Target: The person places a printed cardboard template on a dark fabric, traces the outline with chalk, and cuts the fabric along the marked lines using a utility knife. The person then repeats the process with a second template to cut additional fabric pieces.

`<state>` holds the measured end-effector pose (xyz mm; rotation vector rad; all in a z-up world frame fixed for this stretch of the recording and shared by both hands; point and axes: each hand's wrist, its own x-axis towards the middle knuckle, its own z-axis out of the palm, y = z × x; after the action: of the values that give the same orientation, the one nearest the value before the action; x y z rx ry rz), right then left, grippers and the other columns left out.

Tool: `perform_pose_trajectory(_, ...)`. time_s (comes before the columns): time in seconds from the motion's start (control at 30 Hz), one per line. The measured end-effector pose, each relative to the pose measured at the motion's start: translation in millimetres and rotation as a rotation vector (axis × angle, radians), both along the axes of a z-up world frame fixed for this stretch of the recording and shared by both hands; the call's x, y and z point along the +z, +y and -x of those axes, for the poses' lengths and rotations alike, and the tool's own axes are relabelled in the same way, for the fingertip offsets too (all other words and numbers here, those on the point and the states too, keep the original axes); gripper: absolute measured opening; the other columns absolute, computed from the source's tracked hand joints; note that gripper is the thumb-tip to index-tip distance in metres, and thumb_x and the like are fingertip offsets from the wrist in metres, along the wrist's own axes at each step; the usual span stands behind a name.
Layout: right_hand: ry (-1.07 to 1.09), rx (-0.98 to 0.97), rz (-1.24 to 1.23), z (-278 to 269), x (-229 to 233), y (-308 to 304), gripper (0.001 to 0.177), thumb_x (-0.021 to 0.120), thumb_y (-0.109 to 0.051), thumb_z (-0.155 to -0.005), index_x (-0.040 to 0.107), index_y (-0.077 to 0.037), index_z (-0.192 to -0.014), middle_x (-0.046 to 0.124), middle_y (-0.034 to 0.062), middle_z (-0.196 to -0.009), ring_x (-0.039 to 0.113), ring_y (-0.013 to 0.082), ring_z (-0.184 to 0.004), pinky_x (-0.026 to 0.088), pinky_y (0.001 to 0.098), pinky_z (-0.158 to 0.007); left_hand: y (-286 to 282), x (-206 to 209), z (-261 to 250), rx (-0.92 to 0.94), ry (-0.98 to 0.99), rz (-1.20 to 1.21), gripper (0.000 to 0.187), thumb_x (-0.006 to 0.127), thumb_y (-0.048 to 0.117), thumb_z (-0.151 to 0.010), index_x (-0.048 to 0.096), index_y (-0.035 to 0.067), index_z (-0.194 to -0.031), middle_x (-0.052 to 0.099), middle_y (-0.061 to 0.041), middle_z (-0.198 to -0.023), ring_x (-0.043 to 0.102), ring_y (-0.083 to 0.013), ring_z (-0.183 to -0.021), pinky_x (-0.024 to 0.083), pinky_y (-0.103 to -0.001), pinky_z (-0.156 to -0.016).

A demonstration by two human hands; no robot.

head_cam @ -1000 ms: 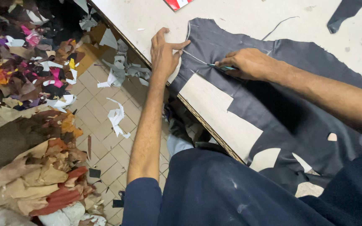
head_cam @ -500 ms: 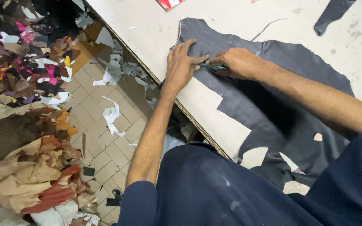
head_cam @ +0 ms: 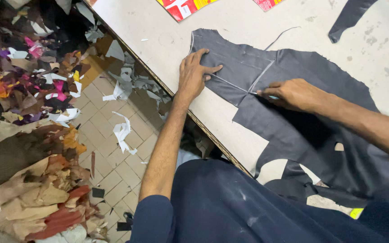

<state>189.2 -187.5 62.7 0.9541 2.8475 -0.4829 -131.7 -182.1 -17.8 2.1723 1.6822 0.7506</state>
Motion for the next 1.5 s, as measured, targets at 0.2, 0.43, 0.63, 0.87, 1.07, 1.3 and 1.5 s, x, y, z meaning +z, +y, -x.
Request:
perform_pose_trajectory(0.2,-0.281,-0.015,-0.132,9,20,-24,0.046,0.058,-0.011,-0.093,0.061,-0.023,-0.137,0.071,0.0133,-0.111,0.074,0.0347,-0.083,0.061,0.0456,-0.065,-11,4,2,-0.006,-0.048,-0.148,0.052,0.081,0.008,-0.076,0.079,0.031,-0.123,0.054,-0.007,-0.146,0.048,-0.0281,-0.134,0.035,-0.046,-0.114)
perform_pose_trajectory(0.43,0.029,-0.281,-0.078,85,-11,-87,0.053,0.057,-0.002,-0.087,0.055,-0.006,-0.140,0.068,0.0188,-0.111,0.071,0.0395,-0.074,0.056,0.0495,-0.057,-49,-7,2,0.223,-0.123,-0.215,0.020,0.080,0.015,-0.085,0.073,0.007,-0.102,0.062,-0.011,-0.101,0.058,-0.0322,-0.100,0.045,-0.048,-0.086)
perform_pose_trajectory(0.63,0.363,-0.505,-0.003,61,-16,-117,0.040,0.068,-0.013,-0.086,0.068,-0.011,-0.126,0.073,0.0137,-0.113,0.072,0.0357,-0.093,0.057,0.0448,-0.078,-44,-5,41,0.225,-0.050,-0.301,0.016,0.060,-0.007,-0.088,0.067,0.003,-0.098,0.062,-0.014,-0.099,0.059,-0.0339,-0.097,0.048,-0.047,-0.086)
perform_pose_trajectory(0.87,0.511,-1.027,-0.055,44,-31,-171,0.030,0.068,-0.019,-0.095,0.068,-0.010,-0.123,0.074,0.0129,-0.113,0.073,0.0334,-0.099,0.057,0.0438,-0.083,-27,26,83,0.436,0.348,-0.449,0.040,0.061,0.002,-0.085,0.064,0.002,-0.125,0.063,-0.017,-0.127,0.058,-0.0351,-0.125,0.033,-0.061,-0.115)
perform_pose_trajectory(1.07,0.435,-1.247,-0.090,73,-45,-184,0.036,0.070,-0.023,-0.092,0.066,-0.010,-0.125,0.073,0.0127,-0.115,0.072,0.0340,-0.097,0.057,0.0450,-0.081,-37,16,-48,-0.644,-0.030,0.024,0.074,0.063,0.038,-0.096,0.041,0.001,-0.156,0.030,-0.013,-0.167,0.024,-0.0277,-0.155,0.018,-0.050,-0.126)
perform_pose_trajectory(1.3,0.364,-1.432,-0.137,66,-26,-188,0.035,0.068,-0.027,-0.094,0.068,-0.009,-0.124,0.074,0.0125,-0.114,0.073,0.0328,-0.096,0.058,0.0441,-0.081,21,8,-48,-0.584,0.231,-0.026,0.095,0.036,0.072,-0.096,0.023,0.003,-0.161,0.019,-0.013,-0.170,0.016,-0.0255,-0.157,0.010,-0.048,-0.127)
perform_pose_trajectory(1.5,0.364,-1.539,-0.162,96,-17,-185,0.032,0.065,-0.027,-0.099,0.070,-0.007,-0.124,0.074,0.0127,-0.106,0.073,0.0309,-0.090,0.057,0.0432,-0.077,63,4,42,-0.338,0.142,-0.029,0.071,0.044,0.042,-0.107,0.025,0.001,-0.162,0.023,-0.016,-0.172,0.019,-0.0299,-0.159,0.013,-0.049,-0.128)
